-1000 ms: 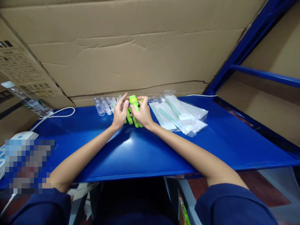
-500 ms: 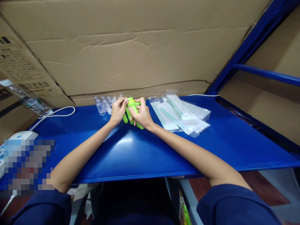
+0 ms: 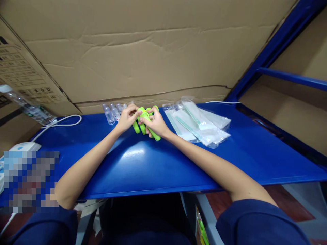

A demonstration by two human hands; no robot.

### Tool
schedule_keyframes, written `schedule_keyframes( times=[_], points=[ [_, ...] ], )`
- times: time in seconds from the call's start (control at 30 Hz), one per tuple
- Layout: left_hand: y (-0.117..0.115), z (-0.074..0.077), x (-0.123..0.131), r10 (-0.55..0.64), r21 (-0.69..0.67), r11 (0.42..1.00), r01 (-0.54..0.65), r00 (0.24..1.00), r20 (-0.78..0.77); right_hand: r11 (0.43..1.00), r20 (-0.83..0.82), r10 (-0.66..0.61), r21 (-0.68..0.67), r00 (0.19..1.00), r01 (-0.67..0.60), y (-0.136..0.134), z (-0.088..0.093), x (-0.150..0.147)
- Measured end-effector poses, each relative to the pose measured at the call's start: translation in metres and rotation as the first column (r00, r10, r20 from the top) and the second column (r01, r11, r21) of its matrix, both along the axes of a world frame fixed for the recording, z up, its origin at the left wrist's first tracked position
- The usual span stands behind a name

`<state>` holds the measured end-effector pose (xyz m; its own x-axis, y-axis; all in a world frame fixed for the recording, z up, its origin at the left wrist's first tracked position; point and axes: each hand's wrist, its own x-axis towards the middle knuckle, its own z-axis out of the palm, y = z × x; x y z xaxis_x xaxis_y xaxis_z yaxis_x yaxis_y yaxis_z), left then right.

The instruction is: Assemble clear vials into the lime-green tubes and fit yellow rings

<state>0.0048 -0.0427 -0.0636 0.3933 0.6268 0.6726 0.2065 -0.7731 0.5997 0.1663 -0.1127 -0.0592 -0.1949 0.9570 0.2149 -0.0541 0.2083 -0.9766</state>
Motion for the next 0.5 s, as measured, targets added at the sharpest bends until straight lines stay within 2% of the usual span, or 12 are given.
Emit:
schedule_keyframes(
  times=[0.17,0.27,0.37,0.43,0.5],
  points=[
    [-0.003,-0.011,0.010,0.158,0.092,0.983,-0.158,0.987,0.006,0.999,-0.009,-0.011,-0.038,1.000,0.011,0.000,-0.004,-0.004],
    [-0.003,-0.012,0.009,0.180,0.095,0.979,-0.180,0.984,0.016,0.999,-0.001,-0.004,-0.047,1.000,0.004,0.000,-0.006,-0.006],
    [-0.002,-0.009,0.005,0.111,0.017,0.994,-0.111,0.994,0.021,0.999,0.003,0.008,-0.041,1.000,-0.008,0.001,-0.009,-0.004],
    [0.000,-0.010,0.003,0.031,-0.104,0.994,-0.024,0.997,0.068,1.000,0.006,-0.005,-0.020,1.000,0.005,0.003,-0.010,-0.002],
    [0.001,-0.015,0.005,-0.054,-0.241,0.967,0.087,0.988,0.142,0.999,-0.005,-0.035,0.012,0.999,0.035,0.003,-0.011,-0.001]
  ],
)
